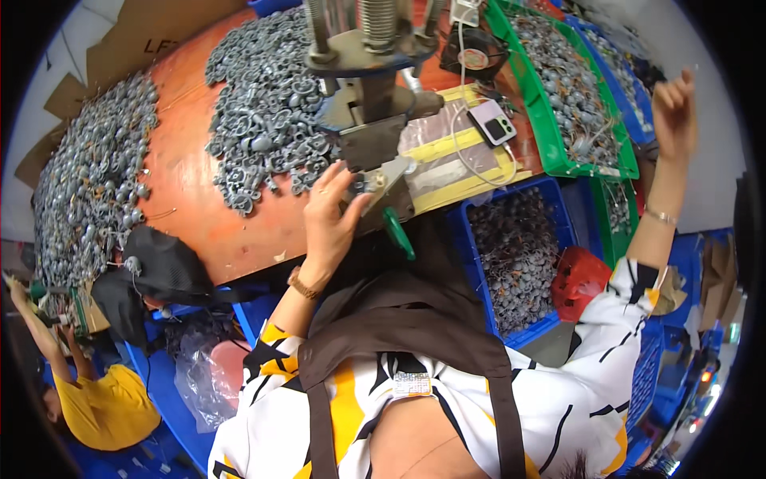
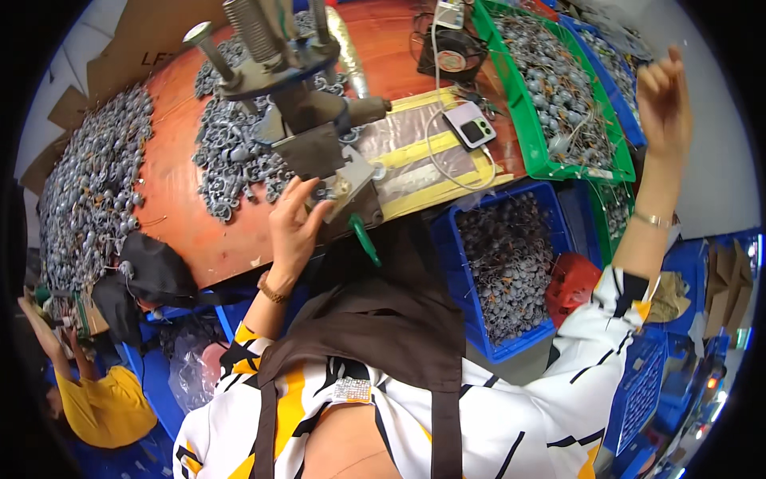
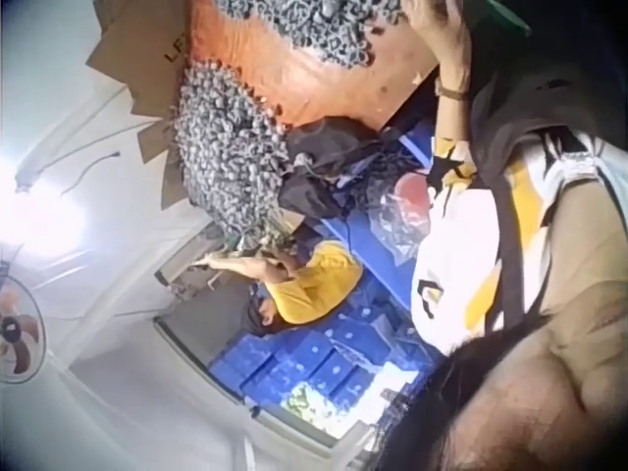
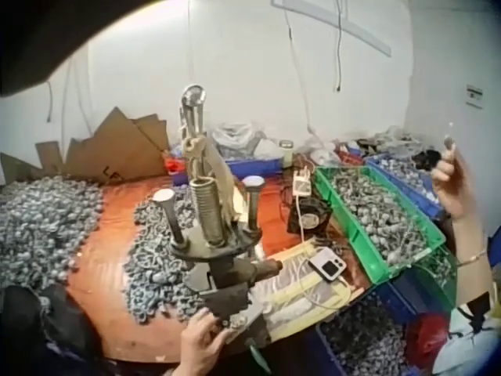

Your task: The person assembles small metal parts by hand using a manual press machine at a workstation, taking parts from bins and pressing them into a finished assembly.

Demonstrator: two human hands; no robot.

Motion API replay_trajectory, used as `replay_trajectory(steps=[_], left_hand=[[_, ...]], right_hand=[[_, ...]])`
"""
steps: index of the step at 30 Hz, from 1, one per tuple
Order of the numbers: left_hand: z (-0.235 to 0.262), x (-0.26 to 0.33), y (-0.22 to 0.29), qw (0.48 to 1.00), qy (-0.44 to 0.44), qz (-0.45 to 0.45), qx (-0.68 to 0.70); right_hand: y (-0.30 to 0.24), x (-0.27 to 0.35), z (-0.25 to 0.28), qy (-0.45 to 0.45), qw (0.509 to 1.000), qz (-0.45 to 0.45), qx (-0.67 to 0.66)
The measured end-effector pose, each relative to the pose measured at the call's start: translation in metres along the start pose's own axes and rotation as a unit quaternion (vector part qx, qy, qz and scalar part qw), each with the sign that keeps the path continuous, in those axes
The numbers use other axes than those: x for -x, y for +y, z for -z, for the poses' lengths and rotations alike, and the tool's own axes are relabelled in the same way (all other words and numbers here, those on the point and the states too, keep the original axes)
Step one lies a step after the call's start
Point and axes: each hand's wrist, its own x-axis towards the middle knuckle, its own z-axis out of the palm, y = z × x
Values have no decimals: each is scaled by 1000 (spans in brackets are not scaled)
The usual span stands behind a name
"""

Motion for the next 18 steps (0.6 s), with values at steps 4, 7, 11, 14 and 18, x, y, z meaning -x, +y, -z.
replay_trajectory(steps=[4, 7, 11, 14, 18], left_hand=[[-2, -16, 13, 994, -79, 12, -80], [-5, -21, 14, 994, -86, 51, -53], [2, -12, 5, 998, -41, 23, -36], [32, -15, -17, 977, 103, -38, -183], [49, -20, -46, 957, 39, -10, -289]], right_hand=[[46, 60, -47, -62, 994, -79, 49], [96, 100, -81, -87, 988, -115, 48], [139, 146, -120, -95, 975, -194, 51], [150, 163, -121, -150, 954, -246, 79], [168, 163, -115, -205, 950, -194, 134]])
